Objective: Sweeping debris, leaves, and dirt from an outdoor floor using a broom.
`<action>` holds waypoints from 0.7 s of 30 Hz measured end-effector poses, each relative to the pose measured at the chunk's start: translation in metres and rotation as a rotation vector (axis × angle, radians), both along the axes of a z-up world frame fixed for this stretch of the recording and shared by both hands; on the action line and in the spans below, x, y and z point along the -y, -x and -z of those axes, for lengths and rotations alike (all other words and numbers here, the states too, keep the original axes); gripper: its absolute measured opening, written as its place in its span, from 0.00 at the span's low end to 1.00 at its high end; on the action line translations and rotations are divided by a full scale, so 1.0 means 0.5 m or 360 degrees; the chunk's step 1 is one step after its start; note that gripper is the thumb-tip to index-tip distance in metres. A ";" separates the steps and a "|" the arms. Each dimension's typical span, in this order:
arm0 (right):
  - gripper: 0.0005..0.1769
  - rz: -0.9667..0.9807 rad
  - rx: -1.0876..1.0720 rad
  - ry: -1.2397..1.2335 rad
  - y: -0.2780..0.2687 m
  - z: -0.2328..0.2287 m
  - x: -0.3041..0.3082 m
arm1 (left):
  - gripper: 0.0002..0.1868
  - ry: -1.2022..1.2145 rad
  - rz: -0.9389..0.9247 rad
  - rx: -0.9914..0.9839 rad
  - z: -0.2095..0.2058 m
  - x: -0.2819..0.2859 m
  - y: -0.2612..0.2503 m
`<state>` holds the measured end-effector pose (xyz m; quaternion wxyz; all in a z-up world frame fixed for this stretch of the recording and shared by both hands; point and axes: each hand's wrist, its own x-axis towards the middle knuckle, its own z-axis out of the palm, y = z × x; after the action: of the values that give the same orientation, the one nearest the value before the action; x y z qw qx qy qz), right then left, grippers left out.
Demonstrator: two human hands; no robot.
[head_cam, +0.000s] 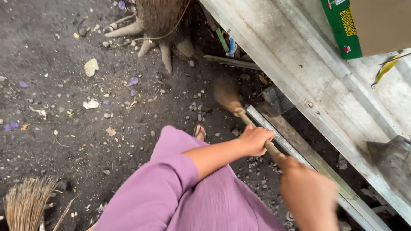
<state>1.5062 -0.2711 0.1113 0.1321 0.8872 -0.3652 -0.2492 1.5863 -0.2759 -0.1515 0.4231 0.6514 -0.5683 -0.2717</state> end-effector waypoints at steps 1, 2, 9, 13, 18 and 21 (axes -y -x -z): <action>0.08 -0.0058 -0.0055 -0.0034 -0.002 0.036 -0.004 | 0.08 -0.0039 0.0056 -0.0050 0.034 0.004 0.009; 0.05 -0.0117 -0.0099 -0.0065 -0.006 0.074 -0.006 | 0.09 -0.0073 0.0112 -0.0092 0.069 0.011 0.013; 0.05 -0.0450 0.0199 -0.0336 0.050 0.173 0.072 | 0.14 -0.0288 0.0124 0.0403 0.120 -0.031 -0.041; 0.27 -0.0160 0.0688 -0.0515 0.120 0.079 0.113 | 0.07 -0.0601 0.0281 0.0624 -0.024 -0.039 -0.029; 0.28 0.0256 0.0532 -0.0396 0.123 -0.006 0.169 | 0.10 -0.0659 0.0395 0.0548 -0.080 0.023 -0.024; 0.24 0.0297 0.0465 -0.0249 0.088 -0.064 0.156 | 0.09 -0.0433 0.0320 0.0483 -0.090 0.049 -0.009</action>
<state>1.4622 -0.3490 0.1433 -0.0154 0.8837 -0.4408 -0.1566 1.5909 -0.3006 -0.1066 0.2118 0.6758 -0.6457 -0.2855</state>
